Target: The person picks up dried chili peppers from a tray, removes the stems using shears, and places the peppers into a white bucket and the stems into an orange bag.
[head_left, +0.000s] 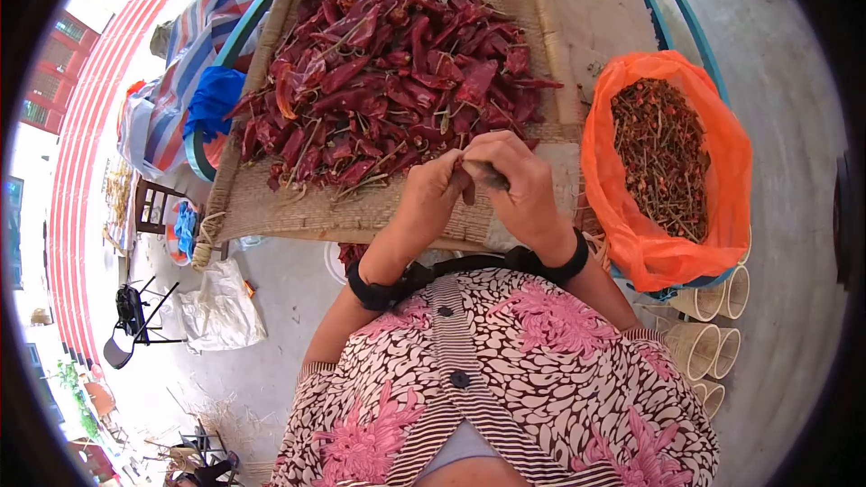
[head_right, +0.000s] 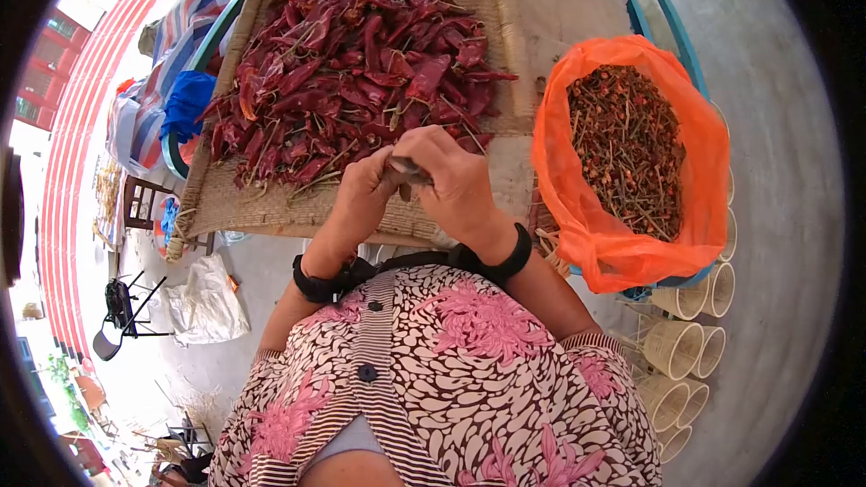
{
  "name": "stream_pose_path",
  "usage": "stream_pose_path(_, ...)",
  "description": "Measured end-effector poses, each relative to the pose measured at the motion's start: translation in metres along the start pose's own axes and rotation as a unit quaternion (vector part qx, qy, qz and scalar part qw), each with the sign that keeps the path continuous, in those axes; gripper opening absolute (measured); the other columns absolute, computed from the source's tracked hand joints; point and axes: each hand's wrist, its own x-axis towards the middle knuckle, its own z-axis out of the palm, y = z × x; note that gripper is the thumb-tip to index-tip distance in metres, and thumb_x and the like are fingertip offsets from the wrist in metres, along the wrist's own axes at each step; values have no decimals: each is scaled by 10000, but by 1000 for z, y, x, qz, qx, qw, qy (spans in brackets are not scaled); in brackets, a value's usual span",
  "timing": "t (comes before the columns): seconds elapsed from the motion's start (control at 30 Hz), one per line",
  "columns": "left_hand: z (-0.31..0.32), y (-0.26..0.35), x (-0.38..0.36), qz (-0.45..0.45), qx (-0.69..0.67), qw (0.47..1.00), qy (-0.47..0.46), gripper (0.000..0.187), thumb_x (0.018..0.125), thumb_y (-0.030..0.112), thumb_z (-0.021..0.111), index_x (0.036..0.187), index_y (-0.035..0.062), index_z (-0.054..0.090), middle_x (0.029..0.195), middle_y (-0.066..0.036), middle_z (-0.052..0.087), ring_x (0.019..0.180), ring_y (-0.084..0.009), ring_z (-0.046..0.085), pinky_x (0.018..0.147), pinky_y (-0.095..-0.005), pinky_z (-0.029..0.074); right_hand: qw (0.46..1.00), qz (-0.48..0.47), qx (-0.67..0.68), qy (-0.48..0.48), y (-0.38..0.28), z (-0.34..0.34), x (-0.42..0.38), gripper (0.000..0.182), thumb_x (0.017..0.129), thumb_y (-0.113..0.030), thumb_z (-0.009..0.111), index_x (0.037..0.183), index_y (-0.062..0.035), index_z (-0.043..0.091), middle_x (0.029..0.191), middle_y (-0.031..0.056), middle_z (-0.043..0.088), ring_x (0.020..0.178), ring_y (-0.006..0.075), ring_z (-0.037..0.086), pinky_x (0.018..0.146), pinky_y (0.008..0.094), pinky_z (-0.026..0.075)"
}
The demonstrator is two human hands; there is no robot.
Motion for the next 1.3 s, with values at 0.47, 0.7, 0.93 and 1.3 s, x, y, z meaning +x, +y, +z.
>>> stream_pose_path(0.47, -24, 15, -10, 98, 166, 980, -54, 97, 911, 110, 579, 923, 17, 555, 751, -183, 536, 691, -395, 544, 561, -396, 426, 730, 451, 512, -34, -1, -3, -6, 124, 938, -202, 619, 961, -80, 625, 602, -53, 480, 426, 28, 354, 415, 200, 265)
stream_pose_path(0.7, -28, 10, -13, 16, 42, 996, -77, 164, 972, 182, 550, 995, 20, 565, 693, -30, 510, 597, -146, 497, 547, -295, 399, 737, 447, 506, -21, -4, 4, -4, 85, 921, -179, 646, 949, -104, 616, 699, -51, 555, 460, 15, 391, 409, 193, 283)
stream_pose_path(0.93, -34, 12, -11, -110, -305, 942, -84, 217, 1006, 247, 505, 1045, 47, 579, 720, 61, 451, 593, -33, 311, 535, -190, 257, 907, 273, 320, -8, -25, 4, 15, 61, 926, -126, 634, 936, -67, 635, 777, -32, 604, 516, -1, 430, 440, 172, 318)
stream_pose_path(1.3, -56, 25, -18, -71, -170, 964, -190, 181, 988, 189, 540, 1035, 28, 606, 749, 74, 429, 658, -41, 370, 576, -214, 330, 711, 459, 521, -107, -20, 8, 26, 160, 936, -224, 631, 933, -74, 577, 730, -23, 550, 447, 22, 380, 401, 193, 276)
